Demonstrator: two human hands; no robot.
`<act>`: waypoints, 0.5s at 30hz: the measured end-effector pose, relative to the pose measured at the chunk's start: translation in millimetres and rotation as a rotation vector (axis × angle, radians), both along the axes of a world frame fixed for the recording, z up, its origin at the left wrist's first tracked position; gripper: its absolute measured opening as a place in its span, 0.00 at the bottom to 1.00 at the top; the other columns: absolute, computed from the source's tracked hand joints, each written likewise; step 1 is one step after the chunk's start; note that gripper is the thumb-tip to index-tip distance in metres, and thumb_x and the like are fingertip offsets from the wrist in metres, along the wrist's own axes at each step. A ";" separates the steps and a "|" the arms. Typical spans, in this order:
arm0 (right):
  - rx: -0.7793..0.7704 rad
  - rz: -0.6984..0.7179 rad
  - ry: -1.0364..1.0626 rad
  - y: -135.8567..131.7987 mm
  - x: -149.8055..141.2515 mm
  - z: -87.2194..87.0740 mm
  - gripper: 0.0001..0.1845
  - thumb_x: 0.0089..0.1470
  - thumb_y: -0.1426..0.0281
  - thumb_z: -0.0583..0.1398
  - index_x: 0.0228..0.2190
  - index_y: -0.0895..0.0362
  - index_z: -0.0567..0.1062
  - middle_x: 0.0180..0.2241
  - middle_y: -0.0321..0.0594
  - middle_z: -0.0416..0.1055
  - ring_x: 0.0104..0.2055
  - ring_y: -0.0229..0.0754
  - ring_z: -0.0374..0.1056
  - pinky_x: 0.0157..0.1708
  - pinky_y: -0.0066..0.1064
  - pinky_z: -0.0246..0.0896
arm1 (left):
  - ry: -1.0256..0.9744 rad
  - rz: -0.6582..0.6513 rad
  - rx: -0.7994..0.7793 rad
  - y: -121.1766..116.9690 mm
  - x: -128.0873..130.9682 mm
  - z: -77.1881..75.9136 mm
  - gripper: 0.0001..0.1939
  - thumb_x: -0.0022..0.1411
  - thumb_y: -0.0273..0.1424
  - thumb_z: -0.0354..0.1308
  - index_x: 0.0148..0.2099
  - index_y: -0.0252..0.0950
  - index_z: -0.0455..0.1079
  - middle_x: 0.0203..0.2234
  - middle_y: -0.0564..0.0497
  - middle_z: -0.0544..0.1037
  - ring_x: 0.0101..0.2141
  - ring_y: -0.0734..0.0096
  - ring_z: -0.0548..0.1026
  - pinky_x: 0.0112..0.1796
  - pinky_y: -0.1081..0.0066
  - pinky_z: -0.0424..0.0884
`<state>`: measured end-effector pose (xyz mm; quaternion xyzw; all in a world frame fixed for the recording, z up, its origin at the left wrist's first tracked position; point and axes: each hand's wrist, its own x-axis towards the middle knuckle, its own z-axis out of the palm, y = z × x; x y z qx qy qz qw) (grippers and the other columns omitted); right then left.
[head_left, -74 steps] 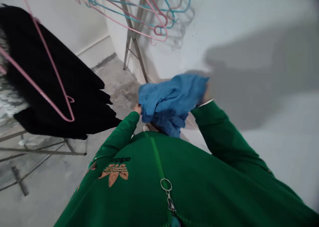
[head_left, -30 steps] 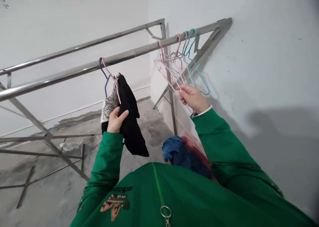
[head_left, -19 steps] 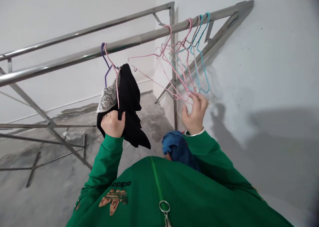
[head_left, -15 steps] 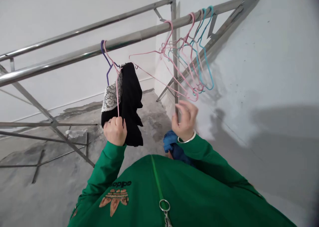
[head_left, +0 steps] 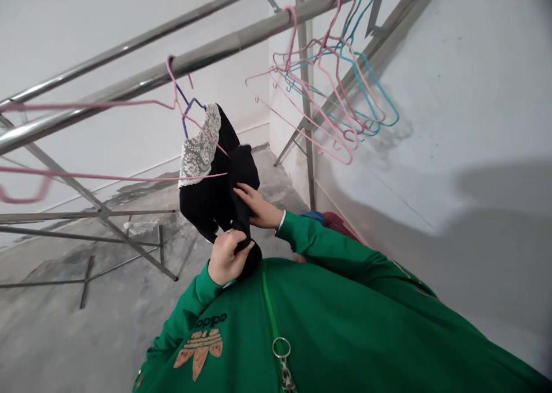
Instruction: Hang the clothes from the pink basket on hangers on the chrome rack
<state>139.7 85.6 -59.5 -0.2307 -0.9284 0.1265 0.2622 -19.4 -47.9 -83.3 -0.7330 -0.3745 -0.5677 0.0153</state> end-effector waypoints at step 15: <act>-0.726 -0.371 0.498 -70.3 66.4 11.5 0.16 0.54 0.59 0.59 0.38 0.57 0.78 0.32 0.40 0.77 0.37 0.42 0.74 0.44 0.38 0.71 | 0.132 -0.438 -0.540 25.8 -47.5 -0.7 0.19 0.63 0.40 0.54 0.53 0.36 0.66 0.47 0.40 0.76 0.46 0.61 0.76 0.45 0.63 0.75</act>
